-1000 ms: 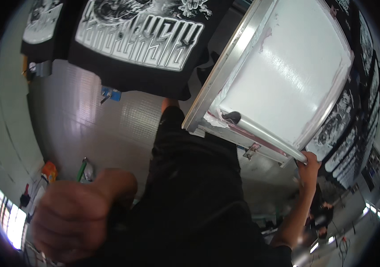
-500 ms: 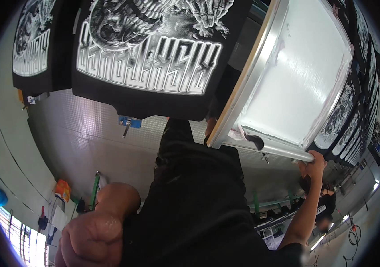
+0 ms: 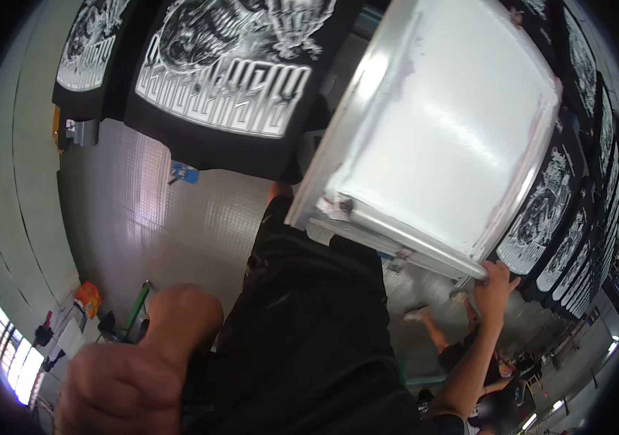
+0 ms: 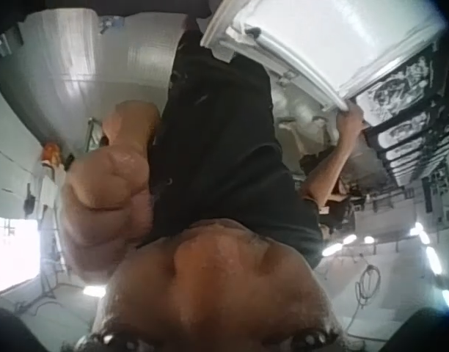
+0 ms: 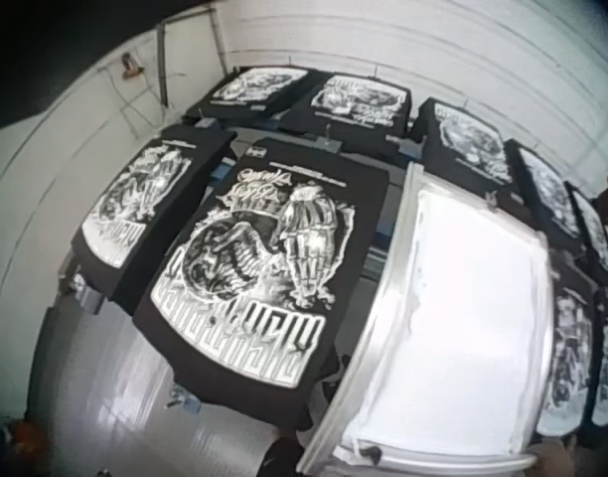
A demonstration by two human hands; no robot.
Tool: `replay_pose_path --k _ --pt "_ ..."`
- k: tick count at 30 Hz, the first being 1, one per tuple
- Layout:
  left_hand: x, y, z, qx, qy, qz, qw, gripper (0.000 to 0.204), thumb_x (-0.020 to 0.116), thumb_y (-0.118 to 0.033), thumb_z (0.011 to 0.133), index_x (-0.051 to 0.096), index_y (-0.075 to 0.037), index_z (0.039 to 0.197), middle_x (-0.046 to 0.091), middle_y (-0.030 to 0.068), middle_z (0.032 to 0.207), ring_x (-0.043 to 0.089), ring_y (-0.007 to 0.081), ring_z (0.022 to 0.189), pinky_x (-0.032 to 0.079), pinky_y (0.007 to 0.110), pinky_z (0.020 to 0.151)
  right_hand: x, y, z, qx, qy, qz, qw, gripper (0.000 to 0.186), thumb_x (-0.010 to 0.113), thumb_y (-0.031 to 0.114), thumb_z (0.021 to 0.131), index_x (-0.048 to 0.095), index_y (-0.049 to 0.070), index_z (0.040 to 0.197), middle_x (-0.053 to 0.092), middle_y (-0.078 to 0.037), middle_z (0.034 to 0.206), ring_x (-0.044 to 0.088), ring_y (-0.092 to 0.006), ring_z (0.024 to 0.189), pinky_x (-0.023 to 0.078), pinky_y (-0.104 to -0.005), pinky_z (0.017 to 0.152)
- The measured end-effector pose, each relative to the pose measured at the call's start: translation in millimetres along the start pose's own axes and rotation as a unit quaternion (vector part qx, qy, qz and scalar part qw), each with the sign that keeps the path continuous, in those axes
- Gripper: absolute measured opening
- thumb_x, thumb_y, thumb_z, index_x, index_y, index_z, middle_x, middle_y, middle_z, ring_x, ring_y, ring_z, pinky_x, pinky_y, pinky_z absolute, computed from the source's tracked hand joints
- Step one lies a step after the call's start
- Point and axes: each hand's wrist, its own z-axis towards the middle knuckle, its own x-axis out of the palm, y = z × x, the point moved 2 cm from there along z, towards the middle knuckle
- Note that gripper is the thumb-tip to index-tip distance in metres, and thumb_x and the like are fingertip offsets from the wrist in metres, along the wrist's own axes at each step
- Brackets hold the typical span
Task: Manually screen printing white ink onto black t-shirts using a squeegee and screen frame.
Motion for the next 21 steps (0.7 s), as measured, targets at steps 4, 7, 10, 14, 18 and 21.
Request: replay_pose_path --k 4,7,10,14,18,21 --pt "70 -39 -36 -0.133 0.157 -0.184 0.961 0.025 0.055 0.004 0.077 0.047 -0.012 0.059 0.045 -0.0018 0.06 0.041 0.0107 0.048 0.025 0.026 0.043 2 1 -6 -0.026 -0.02 0.021 0.999 0.034 0.065 0.004 0.071 0.069 0.011 0.104 0.067 -0.007 0.106 0.051 -0.0302 0.124 0.012 -0.0771 0.106" --pt "121 -65 -51 -0.172 0.202 -0.171 0.949 0.021 0.06 0.004 0.075 0.052 -0.01 0.061 0.046 0.0013 0.06 0.041 0.0139 0.047 0.027 0.029 0.044 3 -5 -13 -0.048 -0.02 0.043 0.998 0.031 0.07 0.01 0.074 0.069 0.011 0.105 0.067 -0.01 0.105 0.053 -0.031 0.121 0.01 -0.0748 0.109" --pt "154 -92 -64 -0.18 0.233 -0.114 0.949 0.019 0.06 0.004 0.075 0.054 -0.008 0.062 0.048 0.0033 0.062 0.042 0.0158 0.048 0.029 0.03 0.046 4 -12 -19 -0.081 -0.037 0.062 0.994 0.029 0.068 0.01 0.075 0.07 0.01 0.103 0.068 -0.01 0.103 0.054 -0.0315 0.119 0.01 -0.0755 0.108" --pt "159 -93 -65 -0.107 0.391 -0.191 0.894 0.01 0.063 0.0 0.079 0.06 -0.005 0.071 0.051 0.0054 0.066 0.048 0.0194 0.052 0.035 0.033 0.048 13 -25 -24 -0.114 -0.072 0.069 0.989 0.027 0.066 0.009 0.074 0.07 0.009 0.1 0.068 -0.01 0.099 0.055 -0.0316 0.115 0.011 -0.077 0.106" --pt "105 -57 -76 -0.149 0.429 0.028 0.891 0.033 0.064 -0.034 0.089 0.062 -0.001 0.095 0.063 0.0184 0.095 0.062 0.0318 0.087 0.049 0.042 0.073 14 -25 -27 -0.125 -0.062 0.057 0.989 0.025 0.066 0.009 0.073 0.07 0.008 0.098 0.067 -0.01 0.097 0.057 -0.0307 0.112 0.013 -0.077 0.106" --pt "90 -5 -109 -0.119 0.542 0.409 0.725 0.054 0.079 -0.032 0.076 0.06 -0.005 0.118 0.062 0.0104 0.113 0.058 0.0272 0.107 0.044 0.044 0.091 19 -27 -33 -0.12 -0.075 0.077 0.987 0.018 0.062 0.007 0.074 0.067 0.007 0.091 0.065 -0.01 0.091 0.056 -0.0311 0.11 0.014 -0.0783 0.105"
